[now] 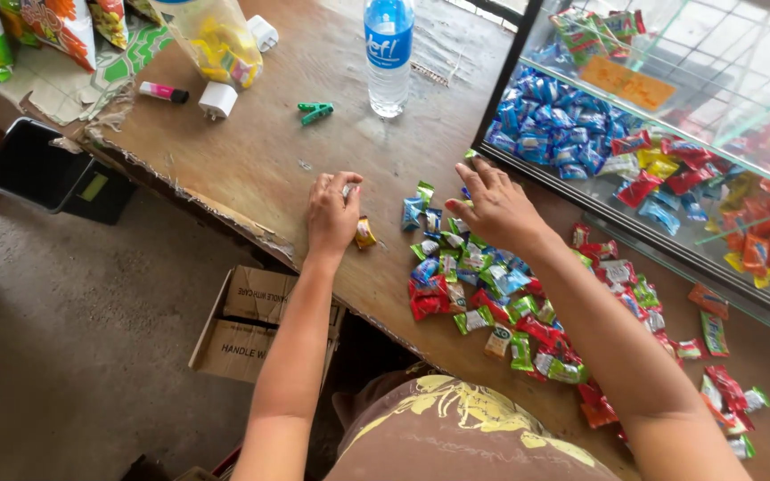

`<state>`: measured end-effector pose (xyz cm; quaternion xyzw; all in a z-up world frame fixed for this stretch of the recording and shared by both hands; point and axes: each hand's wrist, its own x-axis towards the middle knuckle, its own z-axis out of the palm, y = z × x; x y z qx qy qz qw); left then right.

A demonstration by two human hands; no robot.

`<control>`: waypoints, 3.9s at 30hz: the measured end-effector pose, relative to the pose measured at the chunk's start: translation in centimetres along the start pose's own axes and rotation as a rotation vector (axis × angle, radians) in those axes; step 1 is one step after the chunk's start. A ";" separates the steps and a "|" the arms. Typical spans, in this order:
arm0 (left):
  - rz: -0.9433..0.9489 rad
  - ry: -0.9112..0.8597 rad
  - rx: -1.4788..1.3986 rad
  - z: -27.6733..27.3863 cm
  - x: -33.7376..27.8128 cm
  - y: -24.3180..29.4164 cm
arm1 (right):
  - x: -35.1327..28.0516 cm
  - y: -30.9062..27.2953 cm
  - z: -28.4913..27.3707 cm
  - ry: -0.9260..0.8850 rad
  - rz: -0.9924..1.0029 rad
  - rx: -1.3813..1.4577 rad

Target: Sorting various candies on a counter and then stocking canned goods onto retail shelves.

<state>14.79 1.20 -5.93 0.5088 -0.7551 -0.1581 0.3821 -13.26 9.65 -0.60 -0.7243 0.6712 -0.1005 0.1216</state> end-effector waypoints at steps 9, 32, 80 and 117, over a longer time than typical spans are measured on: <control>-0.128 -0.427 -0.298 2.4 3.3 3.4 | 1.4 0.3 3.2 0.112 -0.036 -0.062; -0.621 -0.537 -1.454 4.8 7.1 3.7 | -1.6 -3.8 1.1 0.001 -0.141 -0.031; 0.211 -0.940 0.156 4.7 2.8 10.6 | -6.9 4.6 -0.2 0.014 0.222 1.017; 0.270 -0.900 0.006 0.5 3.0 12.9 | -8.6 2.1 -0.5 0.223 0.406 2.371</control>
